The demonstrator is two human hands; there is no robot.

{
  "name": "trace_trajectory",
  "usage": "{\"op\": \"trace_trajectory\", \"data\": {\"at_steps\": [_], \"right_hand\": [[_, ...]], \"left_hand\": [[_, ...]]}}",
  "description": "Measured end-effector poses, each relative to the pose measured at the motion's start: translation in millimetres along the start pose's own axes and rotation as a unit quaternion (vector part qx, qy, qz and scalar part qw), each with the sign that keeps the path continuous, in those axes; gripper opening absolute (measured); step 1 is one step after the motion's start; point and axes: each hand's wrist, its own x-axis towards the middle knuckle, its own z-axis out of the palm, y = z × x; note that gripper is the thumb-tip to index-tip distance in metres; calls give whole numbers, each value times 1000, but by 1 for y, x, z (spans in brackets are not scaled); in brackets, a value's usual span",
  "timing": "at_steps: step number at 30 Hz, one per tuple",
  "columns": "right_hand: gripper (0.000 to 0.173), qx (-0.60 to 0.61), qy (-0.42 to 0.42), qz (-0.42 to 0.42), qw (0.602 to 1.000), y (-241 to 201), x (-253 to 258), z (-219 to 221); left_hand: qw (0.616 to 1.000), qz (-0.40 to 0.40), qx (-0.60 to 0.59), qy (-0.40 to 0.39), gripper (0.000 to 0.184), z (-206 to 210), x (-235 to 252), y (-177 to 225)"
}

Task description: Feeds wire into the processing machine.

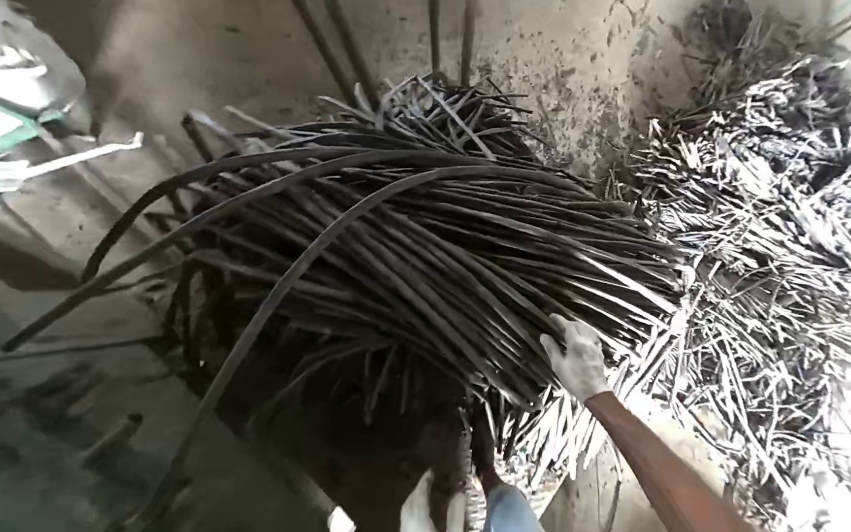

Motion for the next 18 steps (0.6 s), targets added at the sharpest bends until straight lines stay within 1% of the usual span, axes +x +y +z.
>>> {"op": "trace_trajectory", "data": {"at_steps": [1,2,4,5,7,9,10,12,15,18], "right_hand": [[54,5,20,-13,1000,1,19,-3],[54,13,38,-27,999,2,38,-5],[52,31,69,-47,996,3,73,-12],[52,36,81,-55,995,3,91,-15],[52,45,92,-74,992,3,126,-23],[54,50,81,-90,991,0,161,-32],[55,53,77,-95,991,-1,178,-35],[57,59,58,-97,992,-5,213,-40],[61,66,35,-98,992,-15,271,-42],[67,67,28,-95,993,-24,333,-30]], "left_hand": [[997,68,20,44,73,2,26,32],[985,147,33,88,76,2,59,65],[944,276,65,168,81,-6,129,140],[921,321,94,198,79,-13,164,178],[886,370,159,229,74,-30,227,243],[866,384,222,232,73,-44,284,280],[858,385,249,231,74,-50,308,289],[850,376,284,237,76,-55,344,290],[837,374,290,273,73,-48,364,276],[833,379,283,286,73,-41,372,268]]}}
